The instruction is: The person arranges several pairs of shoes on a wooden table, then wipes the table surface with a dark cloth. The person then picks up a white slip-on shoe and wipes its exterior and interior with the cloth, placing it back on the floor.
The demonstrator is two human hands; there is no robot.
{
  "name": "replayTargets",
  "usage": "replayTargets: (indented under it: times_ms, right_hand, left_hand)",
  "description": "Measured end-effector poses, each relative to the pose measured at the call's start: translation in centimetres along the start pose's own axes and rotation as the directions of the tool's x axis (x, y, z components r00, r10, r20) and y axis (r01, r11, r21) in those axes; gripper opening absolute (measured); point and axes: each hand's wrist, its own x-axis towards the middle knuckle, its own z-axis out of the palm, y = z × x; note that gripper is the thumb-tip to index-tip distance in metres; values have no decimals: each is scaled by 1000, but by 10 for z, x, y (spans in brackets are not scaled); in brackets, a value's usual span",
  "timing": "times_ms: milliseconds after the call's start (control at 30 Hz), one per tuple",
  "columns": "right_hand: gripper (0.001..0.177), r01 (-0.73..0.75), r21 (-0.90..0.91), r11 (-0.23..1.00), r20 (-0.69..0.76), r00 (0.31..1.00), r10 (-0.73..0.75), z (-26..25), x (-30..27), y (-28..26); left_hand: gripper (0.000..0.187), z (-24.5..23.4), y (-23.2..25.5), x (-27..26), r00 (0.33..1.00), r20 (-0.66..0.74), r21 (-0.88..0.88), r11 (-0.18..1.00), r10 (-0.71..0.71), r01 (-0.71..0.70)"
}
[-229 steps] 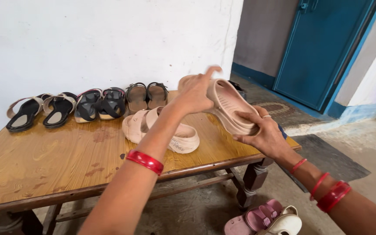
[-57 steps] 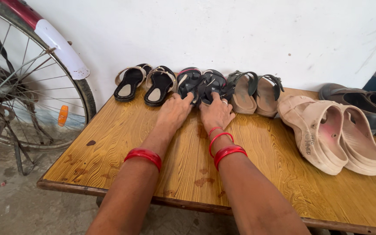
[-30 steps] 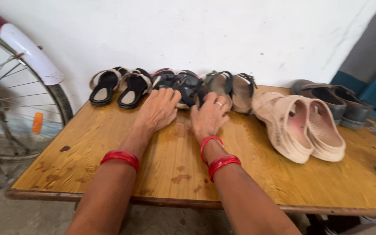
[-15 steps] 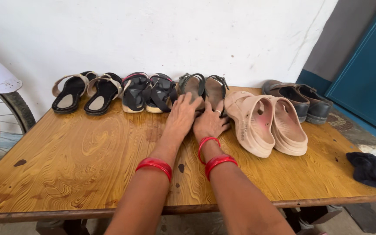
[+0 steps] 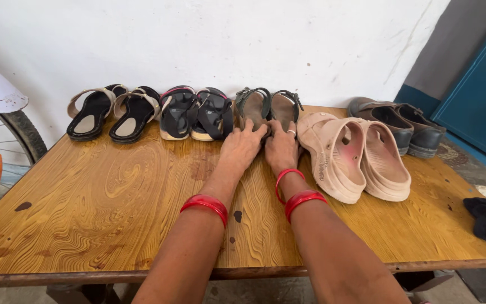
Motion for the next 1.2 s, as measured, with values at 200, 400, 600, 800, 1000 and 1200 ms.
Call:
replayTargets:
  times_ms: [200, 400, 600, 800, 1000, 1200]
  right_hand:
    - [27, 198, -46, 979, -116, 973, -202, 13, 14, 17]
    - [24, 220, -11, 975, -85, 972, -220, 8, 15, 21]
    - [21, 241, 14, 970, -76, 968, -239, 5, 13, 17]
    - [25, 263, 1, 965, -54, 963, -262, 10, 13, 23]
    - [50, 340, 41, 940, 35, 939, -341, -7, -6, 10]
    - [37, 282, 116, 952, 240, 923, -302, -98, -49, 3]
  left_hand:
    - [32, 20, 2, 5, 997, -70, 109, 994, 39, -31]
    - [35, 21, 5, 3, 999, -48, 107, 994, 12, -7]
    - [36, -2, 12, -2, 999, -10, 88, 996, -34, 35]
    - [37, -26, 13, -7, 999, -28, -18, 999, -34, 34]
    - [33, -56, 23, -10, 993, -86, 127, 989, 81, -70]
    - [27, -79, 49, -18, 952, -191, 54, 971, 239, -233]
